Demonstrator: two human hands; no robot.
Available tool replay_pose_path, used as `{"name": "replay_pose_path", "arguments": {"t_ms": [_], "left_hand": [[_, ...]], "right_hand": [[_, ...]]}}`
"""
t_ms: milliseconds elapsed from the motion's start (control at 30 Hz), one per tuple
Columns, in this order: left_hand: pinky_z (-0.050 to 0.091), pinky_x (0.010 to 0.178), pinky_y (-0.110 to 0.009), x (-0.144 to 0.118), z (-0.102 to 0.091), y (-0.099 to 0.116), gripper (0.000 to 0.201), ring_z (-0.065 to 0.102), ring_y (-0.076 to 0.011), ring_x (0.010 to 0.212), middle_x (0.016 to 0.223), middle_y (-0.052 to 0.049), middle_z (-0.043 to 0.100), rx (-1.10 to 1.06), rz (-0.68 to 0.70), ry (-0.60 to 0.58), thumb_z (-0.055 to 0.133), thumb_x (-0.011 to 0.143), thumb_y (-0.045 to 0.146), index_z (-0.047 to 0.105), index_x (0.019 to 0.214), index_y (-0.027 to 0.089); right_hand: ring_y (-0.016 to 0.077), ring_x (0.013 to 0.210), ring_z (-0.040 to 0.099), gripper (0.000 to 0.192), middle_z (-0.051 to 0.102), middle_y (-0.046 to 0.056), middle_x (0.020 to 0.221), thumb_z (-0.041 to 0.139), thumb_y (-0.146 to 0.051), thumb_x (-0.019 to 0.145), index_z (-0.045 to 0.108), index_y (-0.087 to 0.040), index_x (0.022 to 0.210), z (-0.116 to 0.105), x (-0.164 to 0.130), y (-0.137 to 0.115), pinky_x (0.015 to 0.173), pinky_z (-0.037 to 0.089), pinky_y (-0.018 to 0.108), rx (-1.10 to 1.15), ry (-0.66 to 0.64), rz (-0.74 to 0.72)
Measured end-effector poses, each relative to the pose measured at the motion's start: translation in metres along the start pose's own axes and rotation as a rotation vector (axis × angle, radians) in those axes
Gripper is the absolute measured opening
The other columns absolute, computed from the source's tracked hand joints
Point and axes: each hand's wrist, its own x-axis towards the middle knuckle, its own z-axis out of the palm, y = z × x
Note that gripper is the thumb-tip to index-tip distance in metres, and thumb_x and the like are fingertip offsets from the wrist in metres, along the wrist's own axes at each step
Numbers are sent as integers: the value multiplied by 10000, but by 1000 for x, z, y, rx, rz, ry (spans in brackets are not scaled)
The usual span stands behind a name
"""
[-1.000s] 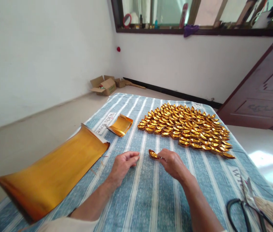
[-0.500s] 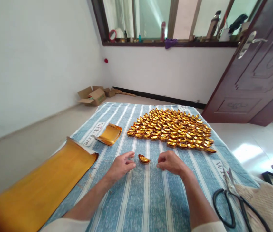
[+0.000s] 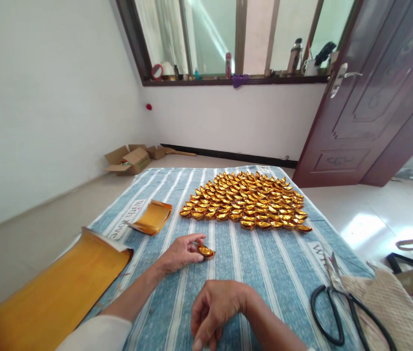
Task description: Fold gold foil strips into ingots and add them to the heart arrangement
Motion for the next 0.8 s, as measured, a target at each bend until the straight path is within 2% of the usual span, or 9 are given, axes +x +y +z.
{"name": "replay_pose_path", "arguments": {"t_ms": [67,167,300,467,633,800], "left_hand": [[439,582,-222,1,1,3,584,524,-95,593,994,-59,649,24,17,4,692,537,174,657,1118,120],[435,591,-228,2,1,7,450,528,-115,615,928,-35,669,87,58,25,687,545,195,708,992,145],[376,549,-216,5,2,11,238,495,-112,574,736,4,640,138,88,-1,648,594,216,723,808,144],[388,568,-226,17,7,13,245,511,-125,583,696,8,637,157,107,26,645,617,242,716,830,145],[427,594,-233,44,21,23,210,534,-125,582,732,0,656,305,255,152,630,647,234,718,823,161],[446,691,-261,73,37,34,208,582,-157,688,802,-21,677,367,315,193,628,655,188,721,840,177]], "right_hand": [[87,499,641,381,657,-45,586,876,-332,503,687,-132,766,-4,3,6,490,502,141,54,2,-46],[98,505,649,399,666,-35,595,891,-306,475,690,-123,767,-9,8,12,488,520,153,99,-3,-71],[85,489,638,406,671,-37,603,898,-291,452,697,-124,763,-10,12,16,477,520,141,116,18,-111],[84,492,637,404,661,-46,591,894,-295,463,698,-130,774,-10,12,16,471,516,138,111,23,-109],[76,483,623,458,659,-49,604,893,-351,429,696,-129,777,-11,14,17,457,501,135,110,20,-101],[62,476,606,496,645,-63,592,885,-400,403,698,-139,780,-12,15,16,464,489,130,87,46,-83]]}}
